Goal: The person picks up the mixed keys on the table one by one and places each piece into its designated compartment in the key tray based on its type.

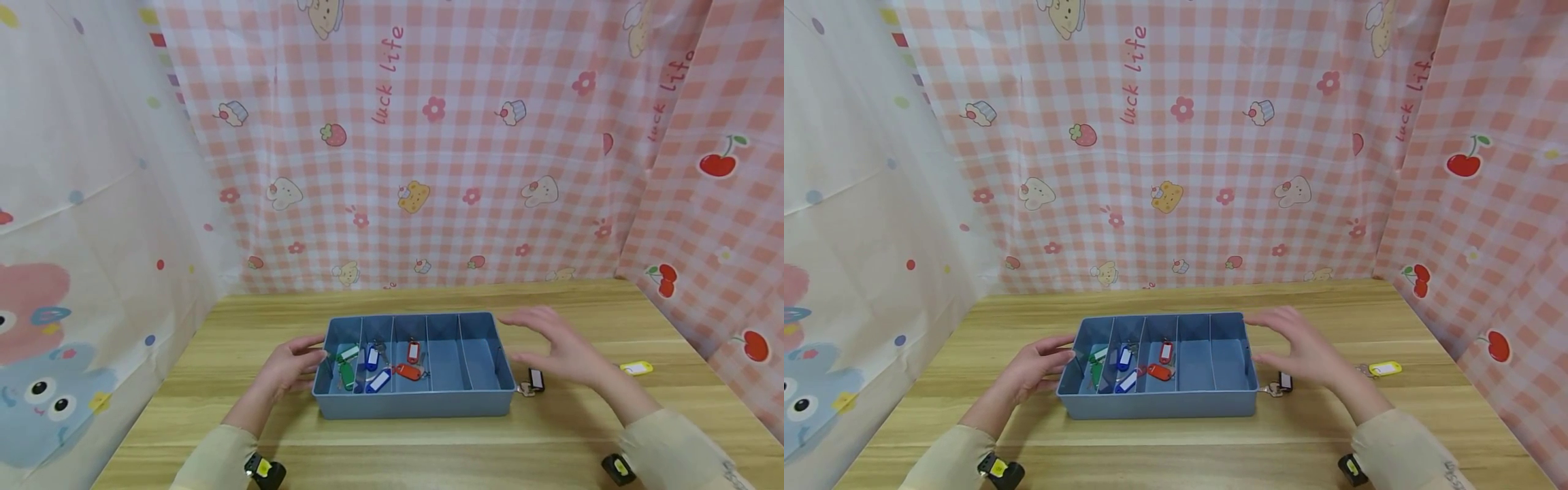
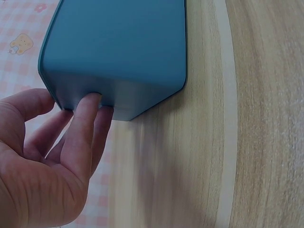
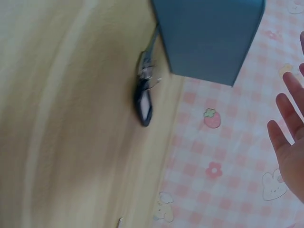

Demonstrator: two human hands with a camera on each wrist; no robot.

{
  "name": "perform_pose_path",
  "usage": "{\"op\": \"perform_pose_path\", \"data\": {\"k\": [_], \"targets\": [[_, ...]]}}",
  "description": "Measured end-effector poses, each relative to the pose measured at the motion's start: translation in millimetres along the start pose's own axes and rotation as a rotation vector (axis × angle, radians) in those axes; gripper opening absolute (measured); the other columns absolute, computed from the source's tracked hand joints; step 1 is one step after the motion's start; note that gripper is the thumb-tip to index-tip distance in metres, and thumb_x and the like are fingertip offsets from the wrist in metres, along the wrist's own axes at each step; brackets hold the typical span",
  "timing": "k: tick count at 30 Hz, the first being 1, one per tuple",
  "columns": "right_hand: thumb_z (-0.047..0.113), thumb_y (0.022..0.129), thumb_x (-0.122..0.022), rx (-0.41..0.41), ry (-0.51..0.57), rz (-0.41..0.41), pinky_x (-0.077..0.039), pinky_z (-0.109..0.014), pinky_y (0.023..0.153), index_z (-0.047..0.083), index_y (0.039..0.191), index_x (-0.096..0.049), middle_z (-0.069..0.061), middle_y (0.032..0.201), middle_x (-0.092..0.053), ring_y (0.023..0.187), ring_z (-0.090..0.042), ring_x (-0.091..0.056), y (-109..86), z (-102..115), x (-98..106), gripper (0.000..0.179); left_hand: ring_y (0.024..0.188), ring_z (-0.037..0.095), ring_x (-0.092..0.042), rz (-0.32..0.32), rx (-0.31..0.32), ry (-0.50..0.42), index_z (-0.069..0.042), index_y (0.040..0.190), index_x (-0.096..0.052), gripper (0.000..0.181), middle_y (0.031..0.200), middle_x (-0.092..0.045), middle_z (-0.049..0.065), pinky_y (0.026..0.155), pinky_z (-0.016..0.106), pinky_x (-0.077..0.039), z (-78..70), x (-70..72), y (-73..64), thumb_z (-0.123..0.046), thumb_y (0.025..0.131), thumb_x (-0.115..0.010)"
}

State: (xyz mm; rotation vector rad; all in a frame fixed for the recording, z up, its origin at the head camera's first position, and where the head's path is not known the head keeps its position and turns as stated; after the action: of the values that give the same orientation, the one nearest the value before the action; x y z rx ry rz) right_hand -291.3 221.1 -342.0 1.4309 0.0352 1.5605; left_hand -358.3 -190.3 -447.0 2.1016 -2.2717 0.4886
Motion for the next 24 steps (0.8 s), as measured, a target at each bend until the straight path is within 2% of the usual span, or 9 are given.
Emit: {"op": "perform_pose_path", "data": {"k": [16, 24], "targets": [[0.009, 0.066, -0.090, 0.042, -0.027, 0.049, -0.027, -0.016, 0.101, 0.009, 0.129, -0.063, -0.004, 0.125, -0.063, 0.118, -0.019, -0.050, -33.5, -7.0, -8.0, 0.068, 0.101, 0.029, -0.067, 0.015, -0.005, -0.002, 0.000, 0.143, -0.050, 0.050, 0.131, -0.058, 0.026, 0.077, 0.045, -0.058, -0.7, -1.9, -0.4, -0.011, 0.097, -0.065], [0.010, 0.067, -0.091, 0.017, -0.025, 0.102, -0.029, -0.012, 0.101, 0.011, 0.131, -0.062, -0.002, 0.128, -0.060, 0.120, -0.018, -0.049, -47.4, -13.7, -15.2, 0.071, 0.098, 0.026, -0.068, -0.002, 0.004, -0.002, -0.001, 0.141, -0.053, 0.047, 0.129, -0.060, 0.025, 0.077, 0.043, -0.058, 1.0, 0.4, 0.4, -0.009, 0.096, -0.064]]}}
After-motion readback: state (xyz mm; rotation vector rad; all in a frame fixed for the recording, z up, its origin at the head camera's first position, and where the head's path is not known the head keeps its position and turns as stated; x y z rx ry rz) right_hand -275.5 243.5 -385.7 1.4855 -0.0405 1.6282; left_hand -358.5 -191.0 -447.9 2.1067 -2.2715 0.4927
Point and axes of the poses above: each hand's wrist, its own y-axis towards the middle knuckle, its own x-axis out of the back of the hand, z = x × y, the point moved 10 cm from there along y, towards the middle knuckle
